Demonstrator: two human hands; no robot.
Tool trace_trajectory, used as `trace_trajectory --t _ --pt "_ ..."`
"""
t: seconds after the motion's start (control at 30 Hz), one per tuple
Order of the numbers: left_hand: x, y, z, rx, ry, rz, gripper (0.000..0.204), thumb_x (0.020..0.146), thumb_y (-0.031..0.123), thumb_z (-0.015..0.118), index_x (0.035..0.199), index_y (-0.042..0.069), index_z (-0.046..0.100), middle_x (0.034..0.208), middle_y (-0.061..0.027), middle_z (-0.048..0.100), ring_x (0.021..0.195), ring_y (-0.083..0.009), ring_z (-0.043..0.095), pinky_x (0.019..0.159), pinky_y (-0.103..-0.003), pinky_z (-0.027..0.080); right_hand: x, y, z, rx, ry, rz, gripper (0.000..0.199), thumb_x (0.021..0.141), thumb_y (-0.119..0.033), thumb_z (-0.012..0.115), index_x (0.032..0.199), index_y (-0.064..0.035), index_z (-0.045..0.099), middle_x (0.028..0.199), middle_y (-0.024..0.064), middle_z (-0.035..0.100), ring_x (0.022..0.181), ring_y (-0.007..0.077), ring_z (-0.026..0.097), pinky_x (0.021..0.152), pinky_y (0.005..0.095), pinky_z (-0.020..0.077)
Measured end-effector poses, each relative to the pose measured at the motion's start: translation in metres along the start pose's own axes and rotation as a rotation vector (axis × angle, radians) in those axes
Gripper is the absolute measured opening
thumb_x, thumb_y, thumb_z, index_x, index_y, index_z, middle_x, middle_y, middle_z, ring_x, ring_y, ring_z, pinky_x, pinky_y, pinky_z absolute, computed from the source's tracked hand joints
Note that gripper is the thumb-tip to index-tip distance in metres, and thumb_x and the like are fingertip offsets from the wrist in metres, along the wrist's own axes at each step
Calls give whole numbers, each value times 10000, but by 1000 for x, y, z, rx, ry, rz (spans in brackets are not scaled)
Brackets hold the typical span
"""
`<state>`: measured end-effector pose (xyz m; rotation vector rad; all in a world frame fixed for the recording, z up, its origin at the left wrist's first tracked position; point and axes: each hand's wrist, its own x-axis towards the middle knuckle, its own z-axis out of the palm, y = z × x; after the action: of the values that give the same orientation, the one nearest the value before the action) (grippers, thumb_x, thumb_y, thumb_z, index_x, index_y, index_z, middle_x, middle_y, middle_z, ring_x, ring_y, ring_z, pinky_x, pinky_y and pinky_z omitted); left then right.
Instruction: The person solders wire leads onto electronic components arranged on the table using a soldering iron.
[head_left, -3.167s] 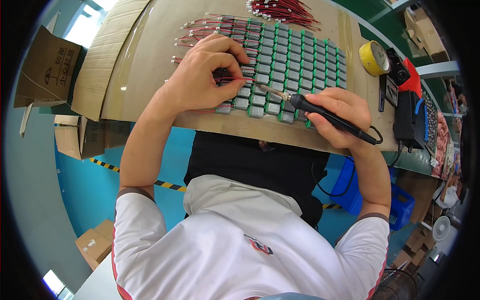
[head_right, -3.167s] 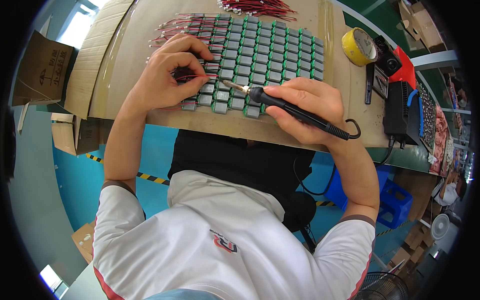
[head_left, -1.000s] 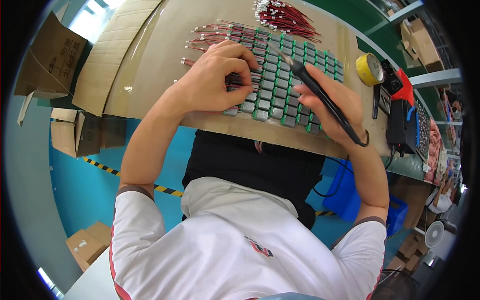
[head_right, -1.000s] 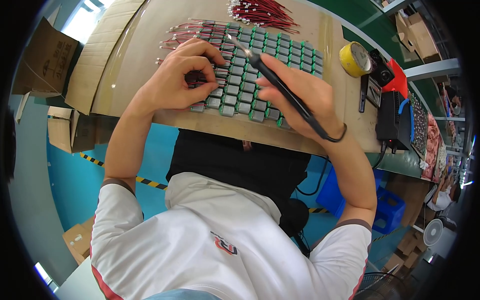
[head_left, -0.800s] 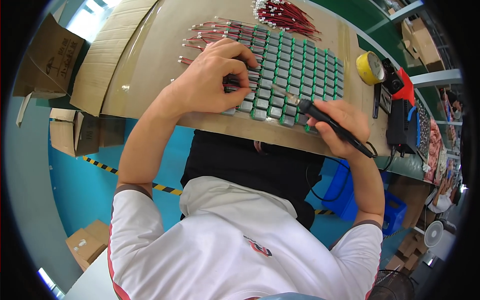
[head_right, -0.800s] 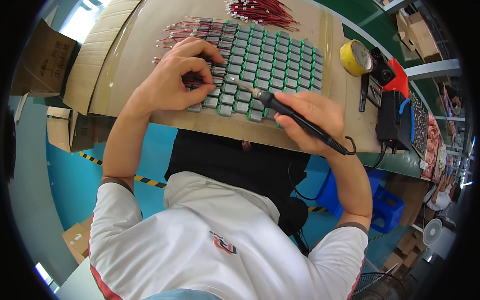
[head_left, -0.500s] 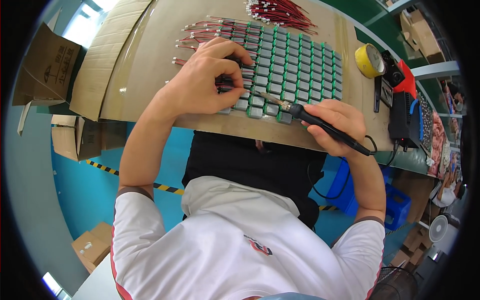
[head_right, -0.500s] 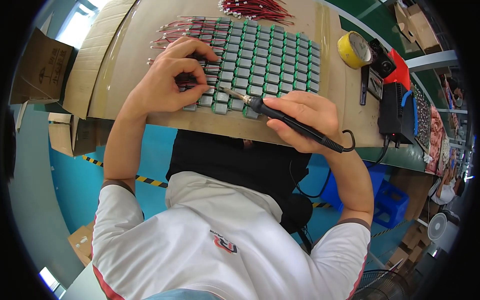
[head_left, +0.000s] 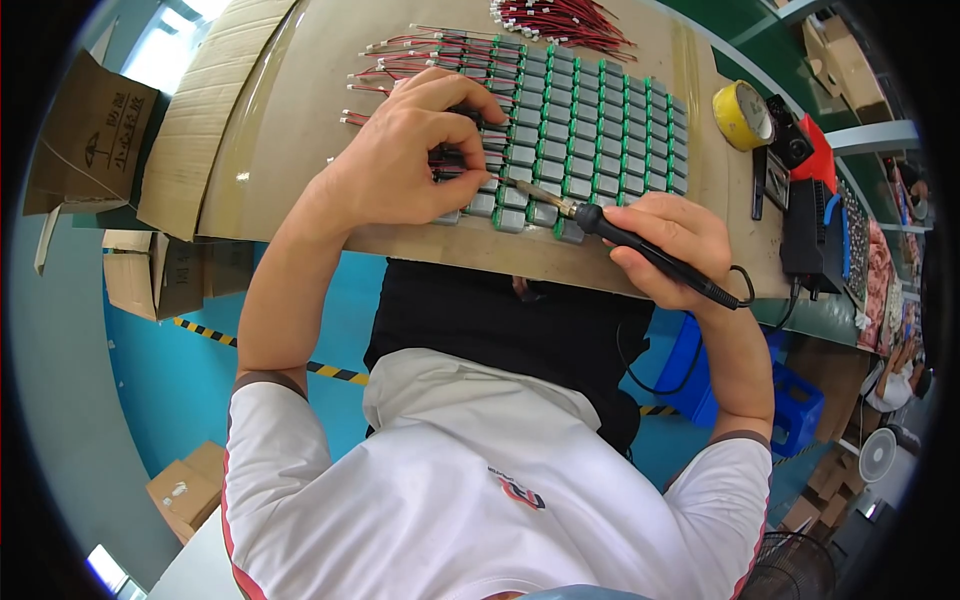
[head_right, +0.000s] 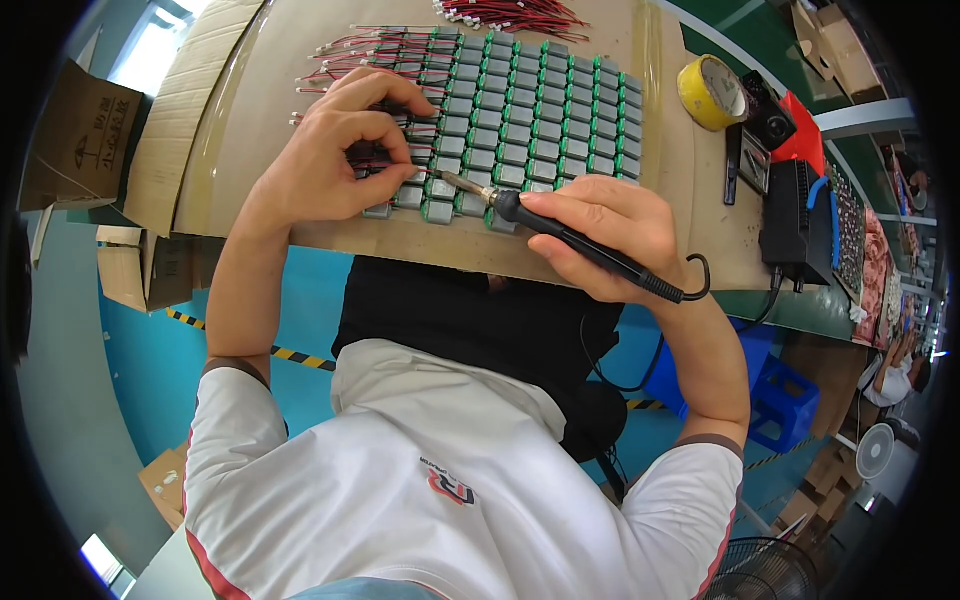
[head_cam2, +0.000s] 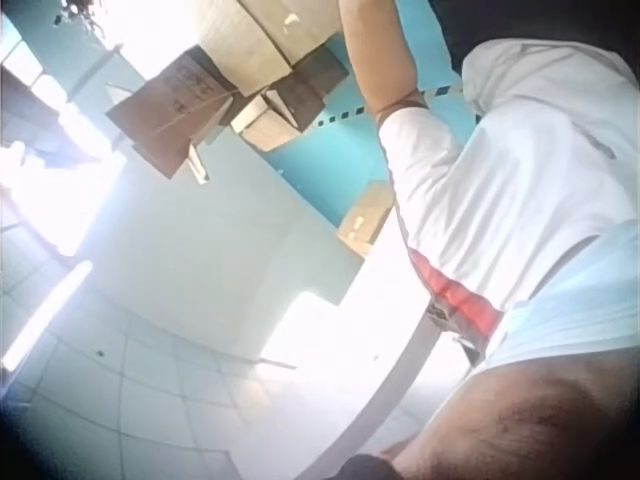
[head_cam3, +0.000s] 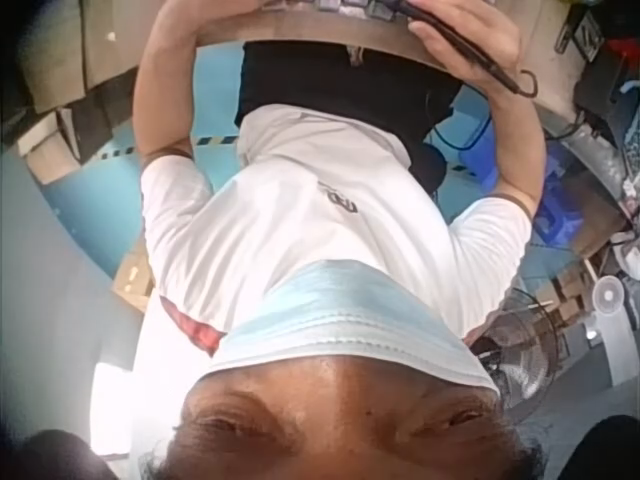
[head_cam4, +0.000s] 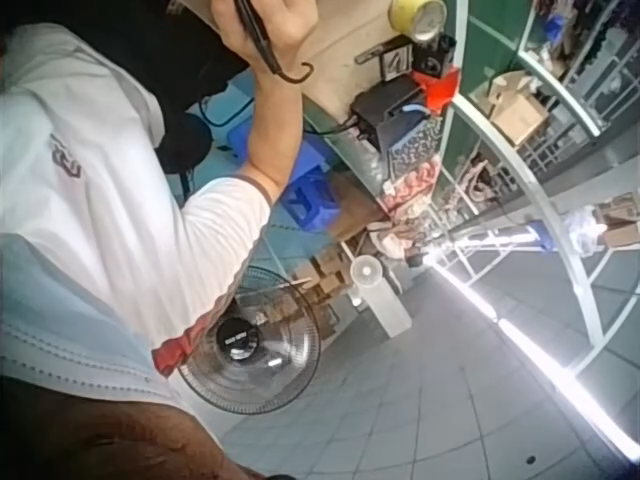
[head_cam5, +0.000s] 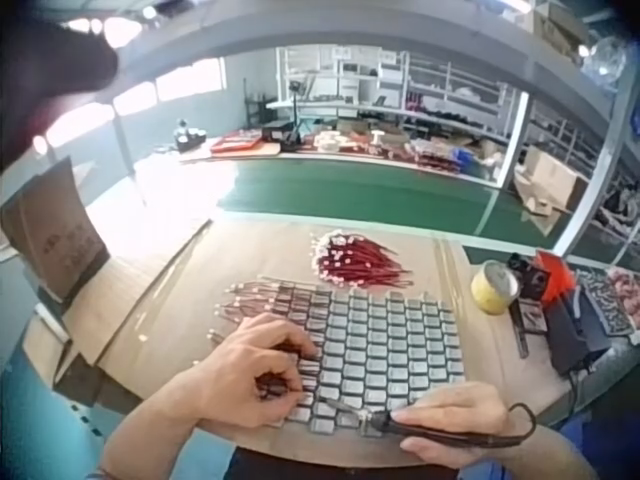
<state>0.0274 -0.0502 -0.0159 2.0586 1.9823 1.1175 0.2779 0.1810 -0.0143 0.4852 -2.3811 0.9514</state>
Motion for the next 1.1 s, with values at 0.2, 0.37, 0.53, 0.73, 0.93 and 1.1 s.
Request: trace_trajectory --t 0.2,0.37,0.53,0.73,0.93,1.1 --pt "1 -1 1 -5 2 3 128 703 29 820 771 44 713 1264 -116 726 1231 -322 656 1084 -453 498 -1 0 -1 -14 1 -11 349 867 -68 876 1182 50 786 919 158 769 746 288 745 652 362 591" --pt "0 -1 0 -5 2 -1 128 701 30 821 769 42 714 1263 -117 726 1240 -323 655 1089 -453 498 0 -1 1 -6 2 -10 352 861 -67 880 1180 51 788 917 159 768 745 289 744 653 364 592" --pt "0 0 1 -1 -2 -1 124 700 31 821 767 38 717 1267 -118 724 1249 -322 654 1098 -451 497 -1 0 0 -15 -3 -14 364 857 -67 882 1187 53 788 919 163 768 749 294 746 661 367 596" --pt "0 -1 0 -7 -9 -19 115 705 33 817 767 36 719 1270 -118 723 1253 -319 653 1101 -446 495 -3 -1 -2 -33 26 -19 370 857 -74 881 1186 67 787 946 168 774 789 305 758 691 371 610" --pt "1 -2 1 -21 -16 -12 105 711 40 811 768 41 722 1274 -108 721 1270 -316 640 1114 -450 482 2 -4 -14 5 50 83 389 910 -41 837 1267 86 748 972 172 778 823 280 765 731 364 613" --pt "-2 -2 1 -9 -9 -24 100 715 45 808 765 46 722 1275 -102 721 1280 -312 631 1132 -461 463 26 23 -28 -25 166 164 381 1033 -100 780 1386 28 713 1036 119 810 863 155 760 754 281 602"
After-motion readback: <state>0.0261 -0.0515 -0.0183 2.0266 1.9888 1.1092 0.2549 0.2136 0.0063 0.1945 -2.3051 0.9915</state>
